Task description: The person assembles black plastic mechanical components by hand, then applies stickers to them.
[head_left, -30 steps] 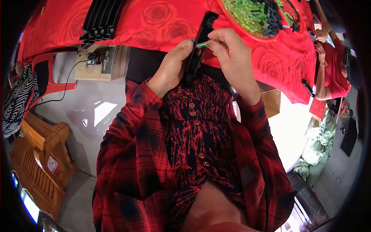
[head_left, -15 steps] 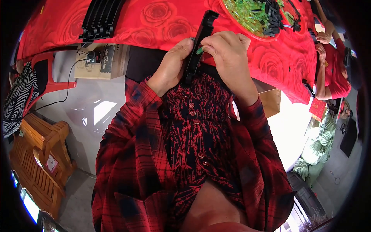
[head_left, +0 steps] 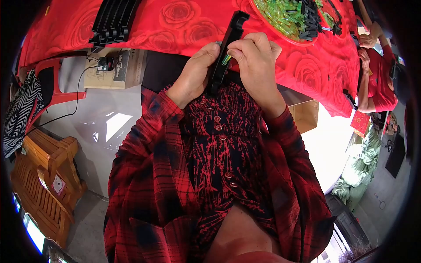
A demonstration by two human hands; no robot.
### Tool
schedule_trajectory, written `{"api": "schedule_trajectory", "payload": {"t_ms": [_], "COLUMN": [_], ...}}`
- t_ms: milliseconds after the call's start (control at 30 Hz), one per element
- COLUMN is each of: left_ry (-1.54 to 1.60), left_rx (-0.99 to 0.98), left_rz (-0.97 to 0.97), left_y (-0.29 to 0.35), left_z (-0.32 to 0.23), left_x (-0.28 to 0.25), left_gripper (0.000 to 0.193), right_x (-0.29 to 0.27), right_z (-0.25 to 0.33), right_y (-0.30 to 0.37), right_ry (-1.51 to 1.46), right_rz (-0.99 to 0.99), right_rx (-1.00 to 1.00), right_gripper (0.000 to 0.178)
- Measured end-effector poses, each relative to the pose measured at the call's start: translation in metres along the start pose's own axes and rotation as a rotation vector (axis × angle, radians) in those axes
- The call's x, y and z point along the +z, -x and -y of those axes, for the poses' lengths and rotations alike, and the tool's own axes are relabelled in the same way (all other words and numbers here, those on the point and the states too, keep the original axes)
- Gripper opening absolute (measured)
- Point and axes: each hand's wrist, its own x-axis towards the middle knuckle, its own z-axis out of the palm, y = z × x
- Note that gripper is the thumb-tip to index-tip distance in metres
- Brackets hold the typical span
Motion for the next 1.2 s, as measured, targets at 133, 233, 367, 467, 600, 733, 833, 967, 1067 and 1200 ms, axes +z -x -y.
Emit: {"api": "schedule_trajectory", "payload": {"t_ms": [133, 233, 367, 467, 600, 733, 833, 967, 1067, 1200], "left_ry": [-0.007, 0.012, 0.045, 0.005, 0.016, 0.047, 0.06, 0.078, 0.095, 0.111], "left_rx": [-0.007, -0.02, -0.034, -0.027, -0.005, 0.001, 0.001, 0.021, 0.013, 0.029], "left_rz": [0.026, -0.003, -0.042, 0.01, -0.003, -0.002, -0.011, 0.044, 0.05, 0.071], "left_y": [0.0, 0.003, 0.003, 0.004, 0.002, 0.003, 0.004, 0.001, 0.001, -0.001], "left_z": [-0.001, -0.005, -0.002, -0.001, 0.001, -0.001, -0.002, 0.001, 0.001, 0.005], "left_x": [-0.001, 0.008, 0.008, 0.001, 0.003, 0.006, 0.007, 0.001, 0.0, -0.006], "left_gripper": [0.031, 0.029, 0.027, 0.031, 0.031, 0.027, 0.027, 0.026, 0.025, 0.025], "right_x": [0.0, 0.002, 0.001, 0.002, 0.001, 0.003, 0.006, 0.007, 0.008, 0.008], "right_z": [0.002, 0.001, 0.003, 0.003, 0.003, 0.003, 0.003, 0.004, 0.005, 0.006], "right_y": [-0.002, -0.003, -0.003, -0.002, -0.003, -0.003, -0.002, 0.0, 0.001, 0.0], "right_ry": [0.079, 0.098, 0.128, 0.12, 0.135, 0.146, 0.131, 0.154, 0.17, 0.156], "right_rz": [-0.042, -0.066, -0.033, -0.002, -0.009, -0.002, -0.01, -0.021, -0.04, -0.01], "right_rx": [-0.018, -0.049, -0.07, -0.063, -0.076, -0.075, -0.08, -0.072, -0.074, -0.064], "right_gripper": [0.011, 0.012, 0.011, 0.011, 0.01, 0.01, 0.01, 0.011, 0.011, 0.009]}}
